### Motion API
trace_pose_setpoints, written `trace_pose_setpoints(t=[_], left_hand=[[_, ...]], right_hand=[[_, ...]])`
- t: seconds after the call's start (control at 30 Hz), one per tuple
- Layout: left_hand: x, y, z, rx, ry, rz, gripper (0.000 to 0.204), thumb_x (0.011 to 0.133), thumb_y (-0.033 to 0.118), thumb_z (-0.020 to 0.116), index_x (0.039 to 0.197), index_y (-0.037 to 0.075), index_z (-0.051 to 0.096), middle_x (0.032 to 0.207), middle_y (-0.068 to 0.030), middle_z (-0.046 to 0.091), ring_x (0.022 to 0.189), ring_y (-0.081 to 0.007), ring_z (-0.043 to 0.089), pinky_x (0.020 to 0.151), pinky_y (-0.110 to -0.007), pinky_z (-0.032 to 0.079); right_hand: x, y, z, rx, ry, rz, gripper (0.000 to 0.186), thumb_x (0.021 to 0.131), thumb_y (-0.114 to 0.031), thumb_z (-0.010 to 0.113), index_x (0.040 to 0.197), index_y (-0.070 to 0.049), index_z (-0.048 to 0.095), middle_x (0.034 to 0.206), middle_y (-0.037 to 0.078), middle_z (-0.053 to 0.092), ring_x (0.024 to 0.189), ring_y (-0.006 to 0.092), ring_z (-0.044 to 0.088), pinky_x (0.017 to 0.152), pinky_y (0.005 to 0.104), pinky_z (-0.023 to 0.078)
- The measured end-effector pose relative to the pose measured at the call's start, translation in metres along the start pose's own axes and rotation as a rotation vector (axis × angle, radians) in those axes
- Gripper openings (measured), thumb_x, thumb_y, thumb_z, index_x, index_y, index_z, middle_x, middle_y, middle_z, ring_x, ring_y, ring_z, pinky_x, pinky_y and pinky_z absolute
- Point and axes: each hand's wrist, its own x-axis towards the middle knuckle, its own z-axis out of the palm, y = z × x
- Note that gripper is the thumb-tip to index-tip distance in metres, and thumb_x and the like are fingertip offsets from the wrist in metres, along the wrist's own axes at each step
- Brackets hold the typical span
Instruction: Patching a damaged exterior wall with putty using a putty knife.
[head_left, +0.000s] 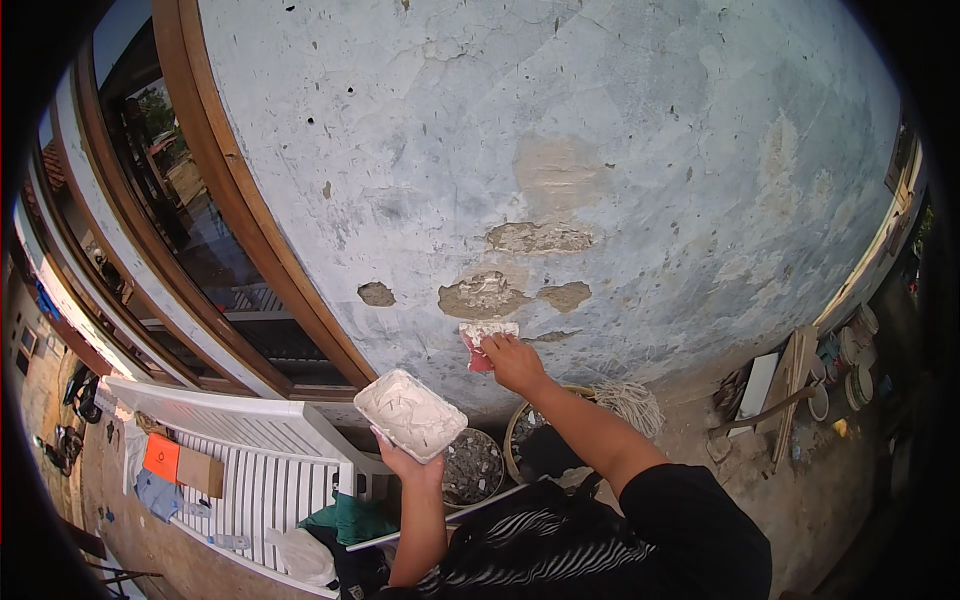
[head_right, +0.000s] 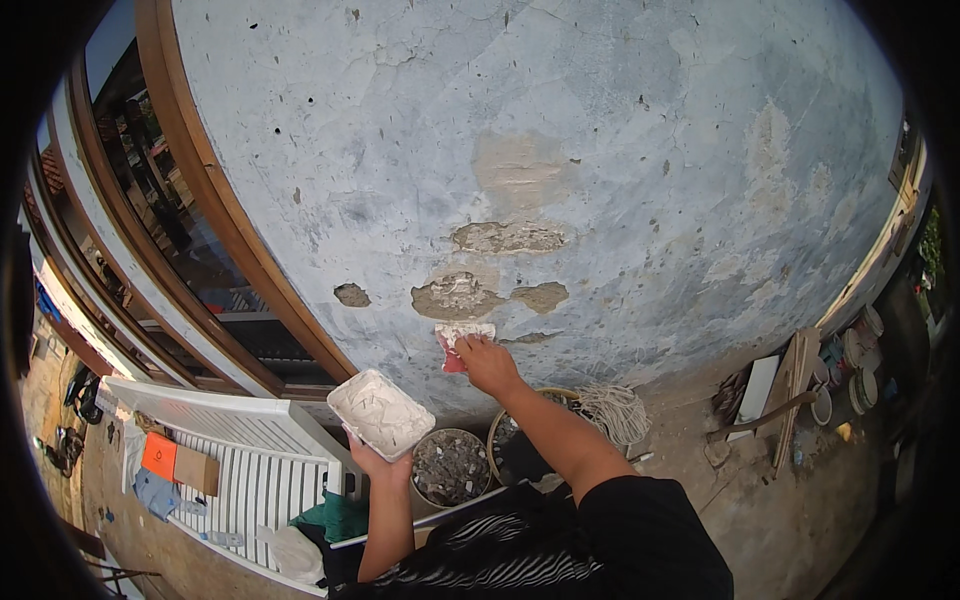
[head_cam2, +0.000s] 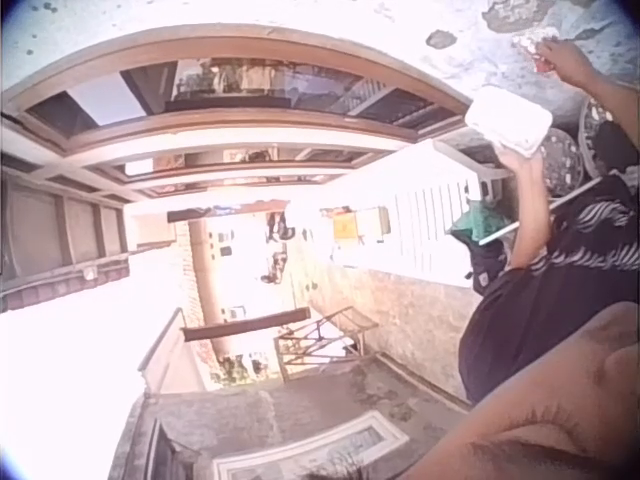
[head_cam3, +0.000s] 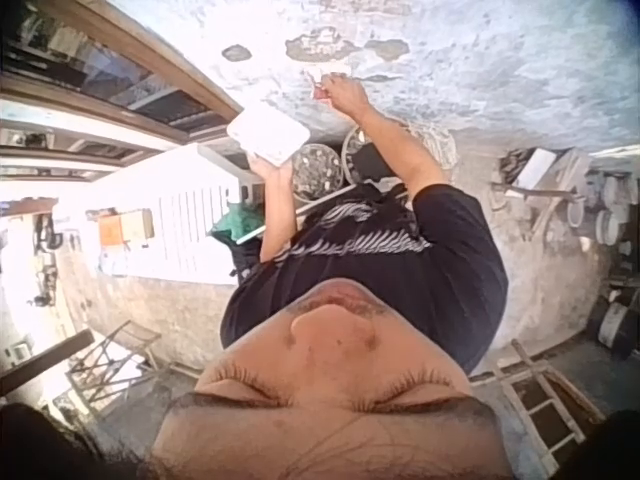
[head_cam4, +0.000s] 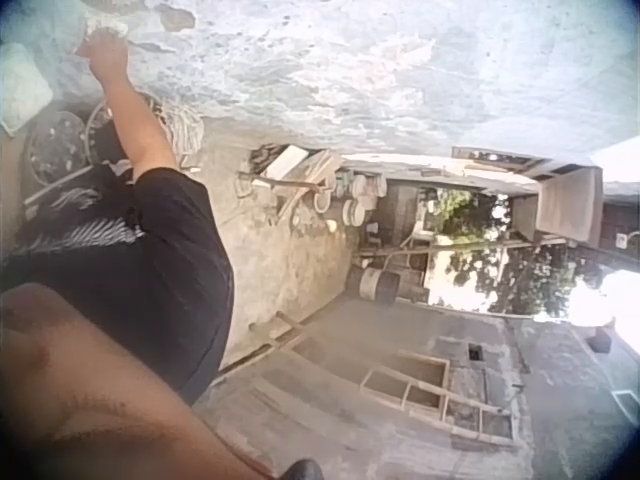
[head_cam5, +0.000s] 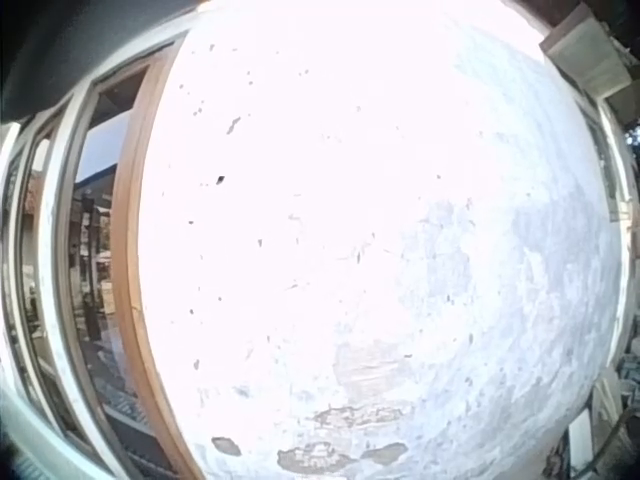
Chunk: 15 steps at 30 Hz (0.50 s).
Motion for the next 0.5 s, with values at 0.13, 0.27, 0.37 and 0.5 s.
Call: trace_pose_setpoints(t=[0.13, 0.27, 0.37, 0.5], left_hand=[[-0.001, 0.001, -0.001, -0.003, -0.003, 0.007, 0.055, 0.098, 0.050, 0.032, 0.139, 0.015, 0.045, 0.139, -0.0078, 0.050, 0.126, -0.0327, 0.049, 0.106, -0.054, 0.038], [-0.001, 0.000, -0.002, -0.020, -0.021, -0.005, 0.055, 0.098, 0.050, 0.034, 0.139, 0.015, 0.045, 0.138, -0.0078, 0.051, 0.125, -0.0323, 0.050, 0.106, -0.052, 0.038], [-0.003, -0.002, 0.002, -0.020, -0.018, -0.018, 0.054, 0.098, 0.049, 0.035, 0.138, 0.015, 0.046, 0.138, -0.0076, 0.051, 0.124, -0.0321, 0.050, 0.105, -0.052, 0.039], [-0.001, -0.009, 0.001, -0.012, -0.028, -0.006, 0.054, 0.098, 0.048, 0.036, 0.138, 0.015, 0.046, 0.137, -0.0075, 0.052, 0.124, -0.0319, 0.051, 0.105, -0.052, 0.039]], right_hand=[[-0.020, 0.008, -0.006, 0.019, -0.143, 0.020, 0.028, 0.076, -0.004, 0.059, 0.102, -0.008, 0.054, 0.097, 0.010, 0.059, 0.091, 0.0322, 0.062, 0.070, 0.0436, 0.053], [-0.010, 0.005, -0.047, 0.107, -0.170, -0.105, 0.025, 0.074, -0.004, 0.060, 0.098, -0.009, 0.056, 0.096, 0.009, 0.059, 0.090, 0.0327, 0.061, 0.071, 0.0452, 0.051], [0.023, 0.007, -0.081, 0.128, -0.151, -0.130, 0.021, 0.075, -0.004, 0.060, 0.095, -0.008, 0.056, 0.093, 0.009, 0.058, 0.089, 0.0336, 0.061, 0.070, 0.0464, 0.051], [0.068, 0.014, -0.119, 0.154, -0.097, -0.111, 0.016, 0.076, -0.003, 0.059, 0.091, -0.007, 0.055, 0.091, 0.011, 0.059, 0.087, 0.0351, 0.061, 0.071, 0.0474, 0.050]])
